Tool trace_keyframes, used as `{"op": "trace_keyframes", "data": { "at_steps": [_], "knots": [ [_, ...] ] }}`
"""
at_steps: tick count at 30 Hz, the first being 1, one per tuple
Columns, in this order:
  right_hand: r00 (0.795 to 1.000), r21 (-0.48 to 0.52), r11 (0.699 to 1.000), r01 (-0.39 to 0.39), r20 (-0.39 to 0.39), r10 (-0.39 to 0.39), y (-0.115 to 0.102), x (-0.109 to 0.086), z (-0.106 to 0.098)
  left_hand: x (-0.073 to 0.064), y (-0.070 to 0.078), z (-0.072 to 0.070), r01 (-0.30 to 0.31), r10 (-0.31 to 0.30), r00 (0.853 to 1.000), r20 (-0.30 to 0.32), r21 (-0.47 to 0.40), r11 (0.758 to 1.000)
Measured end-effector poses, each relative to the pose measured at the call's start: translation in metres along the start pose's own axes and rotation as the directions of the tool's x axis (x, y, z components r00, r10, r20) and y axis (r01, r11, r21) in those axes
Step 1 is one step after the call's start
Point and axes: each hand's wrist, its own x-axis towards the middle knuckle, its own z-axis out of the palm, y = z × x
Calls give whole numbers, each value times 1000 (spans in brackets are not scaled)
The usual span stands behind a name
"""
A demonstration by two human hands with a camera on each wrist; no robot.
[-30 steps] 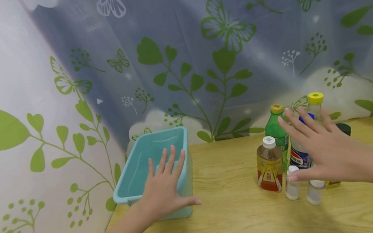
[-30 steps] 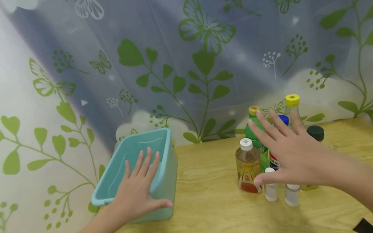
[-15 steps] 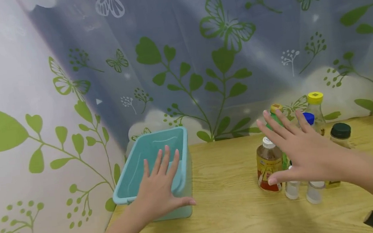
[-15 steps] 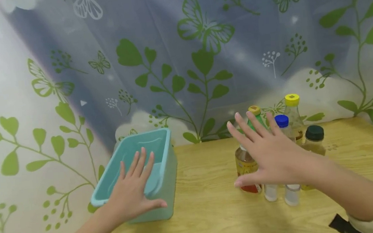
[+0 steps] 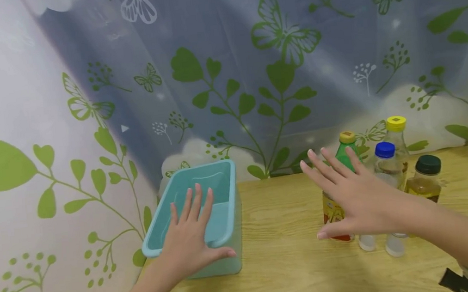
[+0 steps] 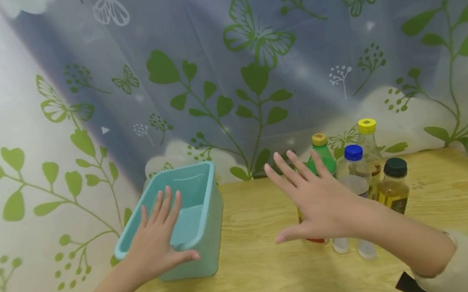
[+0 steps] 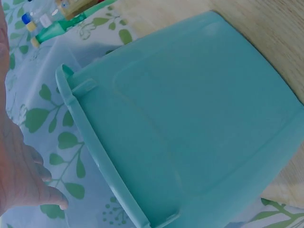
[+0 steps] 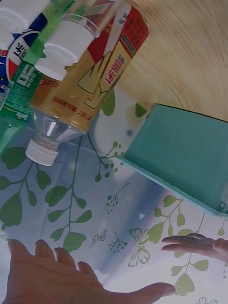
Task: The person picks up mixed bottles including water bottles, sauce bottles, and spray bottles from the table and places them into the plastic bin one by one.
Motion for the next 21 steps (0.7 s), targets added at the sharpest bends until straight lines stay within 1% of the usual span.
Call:
{"op": "trace_keyframes", "data": {
  "at_steps": [2,9,14,17,21],
  "knots": [
    [1000,4,1000,10,0,-10,-4,4,0,0,-2,-1,3,-3,1000,9,-1,1000],
    [999,61,998,32,-17,-31,-15,18,4,-4,-7,-5,-12,10,999,36,46,999],
    [999,68,997,43,-19,-41,-20,25,11,-8,-12,-4,-10,9,998,59,7,1000],
    [998,67,996,53,-25,-52,-22,29,15,-10,-16,-4,4,-3,998,66,-13,1000],
    [998,91,994,64,-21,-62,-26,35,19,-11,-23,-4,22,-19,997,72,-42,999]
  ]
}}
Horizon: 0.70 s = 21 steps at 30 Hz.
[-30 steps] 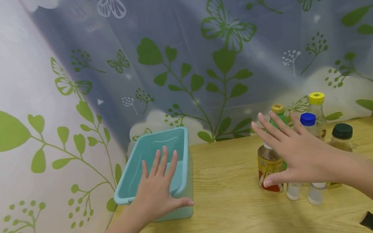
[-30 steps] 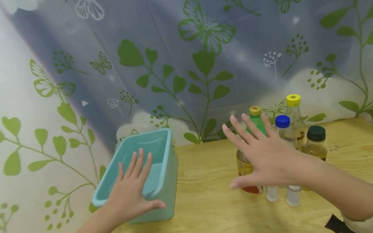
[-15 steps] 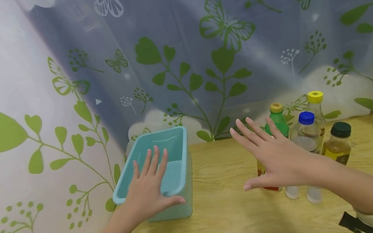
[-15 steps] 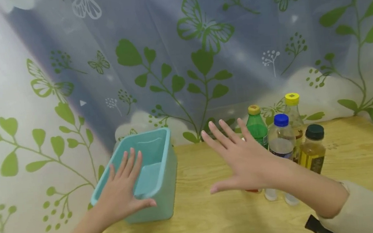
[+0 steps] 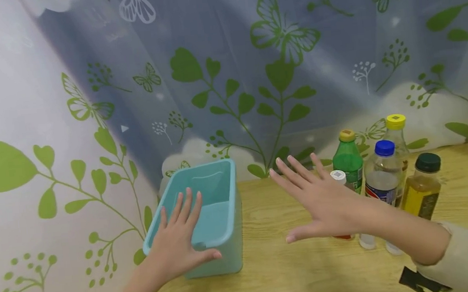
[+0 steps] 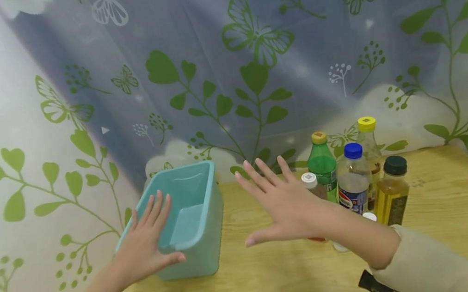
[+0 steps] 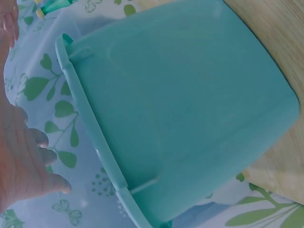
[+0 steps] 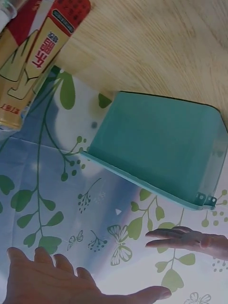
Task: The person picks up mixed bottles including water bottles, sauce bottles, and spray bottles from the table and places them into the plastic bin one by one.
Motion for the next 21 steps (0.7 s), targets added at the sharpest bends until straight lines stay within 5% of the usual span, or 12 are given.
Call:
{"op": "trace_keyframes", "data": {
  "at_steps": [7,16,21],
  "knots": [
    [1000,32,999,16,1,-16,-6,9,8,-4,-13,5,-14,13,1000,-16,-38,999],
    [999,42,998,41,-4,-41,-16,22,16,-11,-27,11,-120,99,982,-160,-122,985],
    [998,23,998,60,-20,-59,-24,29,20,-15,-35,13,-132,104,978,-182,-148,980]
  ]
}}
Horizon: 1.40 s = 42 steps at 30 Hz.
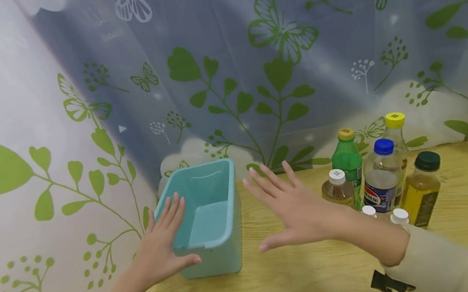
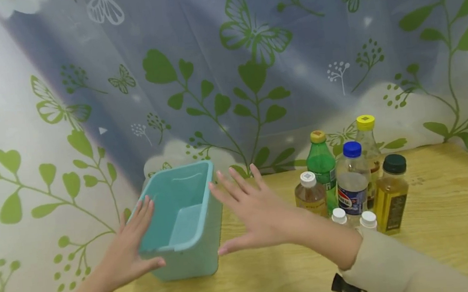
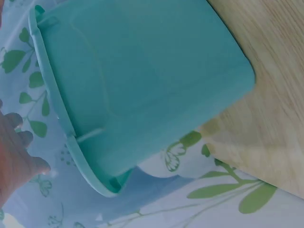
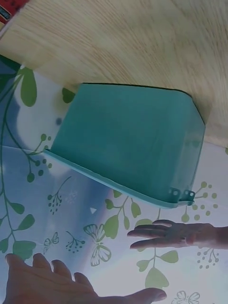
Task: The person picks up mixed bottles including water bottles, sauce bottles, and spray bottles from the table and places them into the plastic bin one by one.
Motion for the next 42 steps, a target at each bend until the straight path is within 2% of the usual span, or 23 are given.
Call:
{"op": "trace_keyframes", "data": {
  "at_steps": [7,13,19,26,32,36,42],
  "knots": [
    [1000,-32,999,22,-7,-22,-11,10,4,-7,-12,0,-5,5,1000,-17,-5,1000],
    [999,-8,999,36,12,-36,-18,16,8,-15,-23,0,-17,17,999,-41,0,1000],
    [999,21,999,46,13,-47,-24,21,15,-23,-34,3,-80,76,993,-91,-40,996],
    [997,33,997,66,49,-67,-29,30,22,-32,-44,6,-85,80,986,-143,-27,996],
    [993,-4,997,83,80,-83,-33,36,35,-41,-52,7,-109,104,980,-169,-21,994],
    [992,-29,994,102,83,-100,-38,39,44,-47,-58,9,-102,99,979,-177,-13,995],
    [983,3,989,146,113,-145,-42,40,60,-58,-67,16,-85,85,972,-220,10,996]
  ]
}}
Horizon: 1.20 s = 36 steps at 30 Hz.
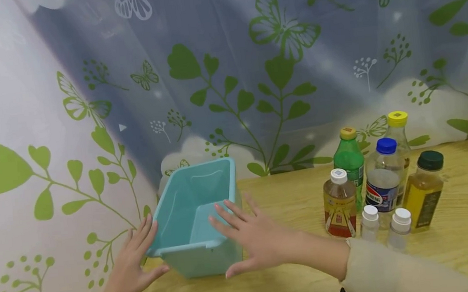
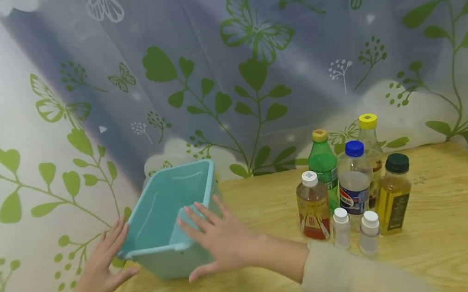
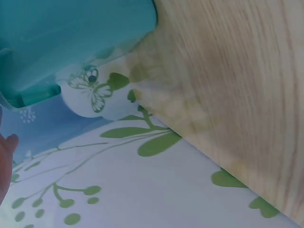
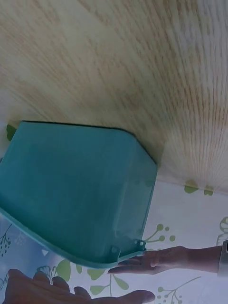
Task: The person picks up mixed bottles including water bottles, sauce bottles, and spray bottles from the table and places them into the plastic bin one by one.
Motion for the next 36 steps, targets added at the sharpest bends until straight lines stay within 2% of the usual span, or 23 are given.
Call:
{"op": "trace_keyframes", "data": {
  "at_steps": [6,12,15,17,20,23,26,28,31,34,36],
  "knots": [
    [999,-48,998,31,-22,-33,-2,4,16,-11,-6,6,10,-9,999,-34,22,1000],
    [996,-124,990,64,-52,-71,-4,11,31,-19,-13,8,18,-18,1000,-23,23,1000],
    [989,-140,986,89,-106,-104,-4,13,40,-22,-15,8,4,-4,1000,-16,-10,1000],
    [975,-153,982,110,-176,-137,-2,15,46,-23,-16,9,-18,17,1000,-23,-47,999],
    [928,-151,979,136,-327,-179,1,17,53,-23,-18,12,-66,60,996,-69,-86,994],
    [853,-149,976,159,-478,-212,5,20,57,-21,-20,16,-124,108,983,-151,-101,987],
    [774,-164,968,187,-583,-249,9,22,61,-18,-22,21,-170,143,962,-232,-100,980],
    [727,-193,960,200,-627,-278,11,23,62,-17,-22,23,-179,148,953,-266,-96,979],
    [670,-231,949,215,-672,-315,14,24,62,-15,-21,25,-196,160,937,-311,-89,977],
    [630,-262,939,222,-697,-343,17,23,61,-12,-18,27,-221,175,917,-358,-89,971],
    [614,-281,934,222,-704,-358,18,23,60,-10,-15,27,-242,192,901,-390,-84,967]
  ]
}}
